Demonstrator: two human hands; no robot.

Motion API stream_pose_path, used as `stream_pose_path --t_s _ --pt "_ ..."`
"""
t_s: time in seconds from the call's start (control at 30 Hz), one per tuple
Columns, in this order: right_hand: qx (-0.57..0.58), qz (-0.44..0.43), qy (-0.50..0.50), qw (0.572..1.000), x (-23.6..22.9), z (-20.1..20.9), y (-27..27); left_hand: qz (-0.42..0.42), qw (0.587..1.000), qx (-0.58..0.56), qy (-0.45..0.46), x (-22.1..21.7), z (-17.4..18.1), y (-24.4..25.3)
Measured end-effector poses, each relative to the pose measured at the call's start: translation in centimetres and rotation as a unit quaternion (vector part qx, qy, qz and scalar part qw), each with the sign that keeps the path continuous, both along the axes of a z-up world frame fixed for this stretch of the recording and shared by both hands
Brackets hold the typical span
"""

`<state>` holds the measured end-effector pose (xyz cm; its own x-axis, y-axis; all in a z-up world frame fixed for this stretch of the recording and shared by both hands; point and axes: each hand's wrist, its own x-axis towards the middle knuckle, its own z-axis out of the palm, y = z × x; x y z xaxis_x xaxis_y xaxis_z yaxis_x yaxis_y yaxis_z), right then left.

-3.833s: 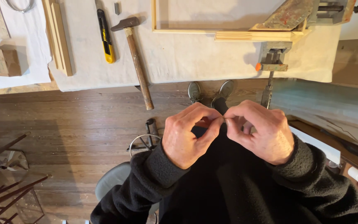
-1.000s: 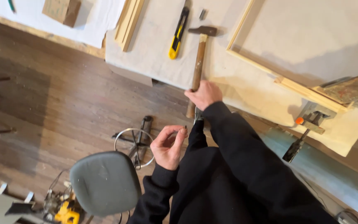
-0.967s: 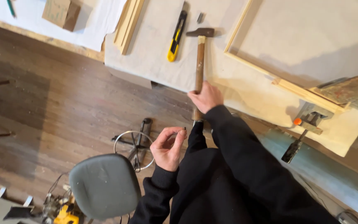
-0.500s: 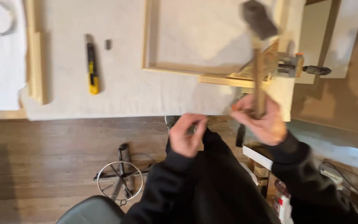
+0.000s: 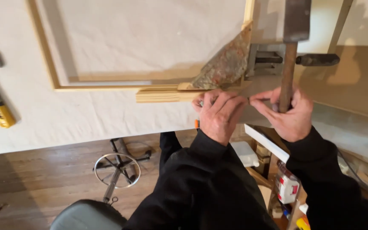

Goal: The person positions a wooden picture frame corner in a miter clamp on the workbench, tightens the clamp screw, and hammers a wooden corner support into the joint. They then pick up a small wood strip, fit it at the frame corner, and squeeze wood glue from a bottle onto the joint.

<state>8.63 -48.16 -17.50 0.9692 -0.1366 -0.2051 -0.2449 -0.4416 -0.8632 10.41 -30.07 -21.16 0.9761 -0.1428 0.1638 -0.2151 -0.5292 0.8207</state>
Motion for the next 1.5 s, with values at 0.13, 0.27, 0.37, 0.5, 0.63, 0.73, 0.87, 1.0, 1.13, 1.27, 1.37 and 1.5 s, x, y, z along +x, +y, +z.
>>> stream_pose_path --t_s 0.13,0.27,0.37,0.5,0.63,0.73,0.87,1.0,1.13,1.27,1.37,1.5 --pt "0.018 0.021 0.005 1.000 0.4 -1.4 -1.2 -0.010 1.000 0.017 -0.012 0.0 -0.1 -0.6" --pt "0.020 0.028 0.015 0.999 1.7 -1.5 -1.3 -0.018 0.999 0.042 -0.022 0.4 -0.7 -0.8" --pt "0.024 0.050 0.008 0.998 1.4 -2.1 -1.8 -0.013 0.996 0.073 -0.054 0.4 -0.6 -1.0" --pt "0.041 0.038 0.020 0.998 1.9 -2.8 -1.9 0.002 0.988 0.126 -0.085 0.8 -0.4 -1.2" --pt "0.056 0.045 -0.013 0.997 1.8 -3.9 -1.8 0.009 0.979 0.174 -0.102 0.5 -0.9 -1.3" --pt "0.002 0.062 -0.041 0.997 2.1 -4.0 -1.5 0.001 0.974 0.205 -0.095 -0.1 -2.5 -1.9" --pt "-0.092 0.063 -0.085 0.990 2.3 -4.2 -1.5 -0.024 0.975 0.211 -0.068 0.2 -1.9 -1.9" --pt "-0.083 0.067 -0.075 0.991 2.0 -4.7 -1.7 -0.026 0.973 0.220 -0.068 -0.3 -2.1 -2.0" --pt "-0.078 0.074 -0.086 0.990 2.4 -4.7 -2.1 -0.015 0.970 0.225 -0.089 0.0 -2.6 -2.2" --pt "-0.058 0.066 -0.081 0.993 2.6 -4.6 -2.1 -0.030 0.972 0.218 -0.086 0.3 -1.9 -2.1" --pt "-0.062 0.072 -0.082 0.992 2.8 -4.5 -1.9 -0.028 0.972 0.218 -0.087 0.3 -1.7 -2.0" --pt "-0.067 0.085 -0.089 0.990 3.1 -4.4 -1.8 -0.024 0.973 0.214 -0.085 0.4 -1.8 -2.1"
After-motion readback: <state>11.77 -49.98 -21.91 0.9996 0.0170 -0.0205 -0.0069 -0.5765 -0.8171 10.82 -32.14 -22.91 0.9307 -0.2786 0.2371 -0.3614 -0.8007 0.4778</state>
